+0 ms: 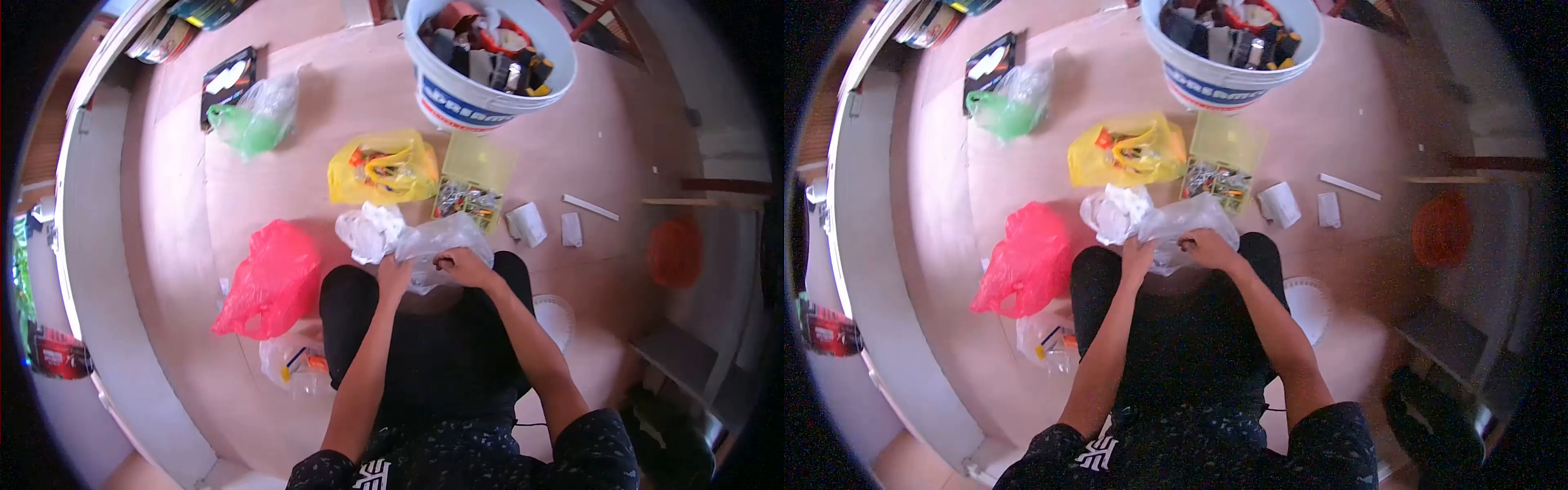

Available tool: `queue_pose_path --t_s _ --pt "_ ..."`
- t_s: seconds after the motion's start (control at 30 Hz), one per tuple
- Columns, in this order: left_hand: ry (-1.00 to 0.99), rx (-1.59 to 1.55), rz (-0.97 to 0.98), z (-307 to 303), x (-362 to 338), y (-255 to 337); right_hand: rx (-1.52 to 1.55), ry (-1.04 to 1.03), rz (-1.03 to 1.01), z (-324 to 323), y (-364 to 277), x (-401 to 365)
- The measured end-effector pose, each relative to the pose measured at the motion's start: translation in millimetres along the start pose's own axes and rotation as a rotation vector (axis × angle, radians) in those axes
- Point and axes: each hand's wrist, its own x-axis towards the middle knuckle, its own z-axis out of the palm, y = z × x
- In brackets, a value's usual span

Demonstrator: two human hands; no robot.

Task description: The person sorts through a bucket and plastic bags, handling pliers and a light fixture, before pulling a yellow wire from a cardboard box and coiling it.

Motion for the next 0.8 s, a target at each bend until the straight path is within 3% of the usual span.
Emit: queue_pose_path --t_s 0.2,0.37,0.4,0.43,0.53,0.57,0.63,0.8 --pt "-0.071 -0.065 -0.082 -4.4 -6.3 26.4 0.022 -0.225 -0.034 -12.2 -35.3 -0.5" --pt "-0.123 -0.231 -0.229 -8.0 -7.6 39.1 -0.040 -0.061 0.091 -0.1 -2.5 11.3" --pt "-0.098 -0.286 -0.223 -4.4 -5.3 36.1 -0.034 -0.054 0.198 5.6 11.0 17.1" --pt "-0.122 -0.307 -0.343 -5.5 -3.9 40.9 -0.044 -0.002 0.220 12.0 19.2 19.6" --pt "-0.165 -0.220 -0.189 -3.5 -5.1 45.8 -0.191 0.119 0.156 28.1 44.4 21.5" --pt "-0.175 -0.225 -0.196 -4.6 -4.3 41.0 -0.162 0.179 0.279 33.5 45.1 25.1" --pt "-0.184 0.196 -0.120 -8.4 -1.2 33.1 -0.138 0.263 0.434 39.4 45.7 29.2" --pt "-0.115 0.281 -0.032 -4.2 -11.0 37.4 -0.065 0.362 0.529 44.0 51.7 33.2"
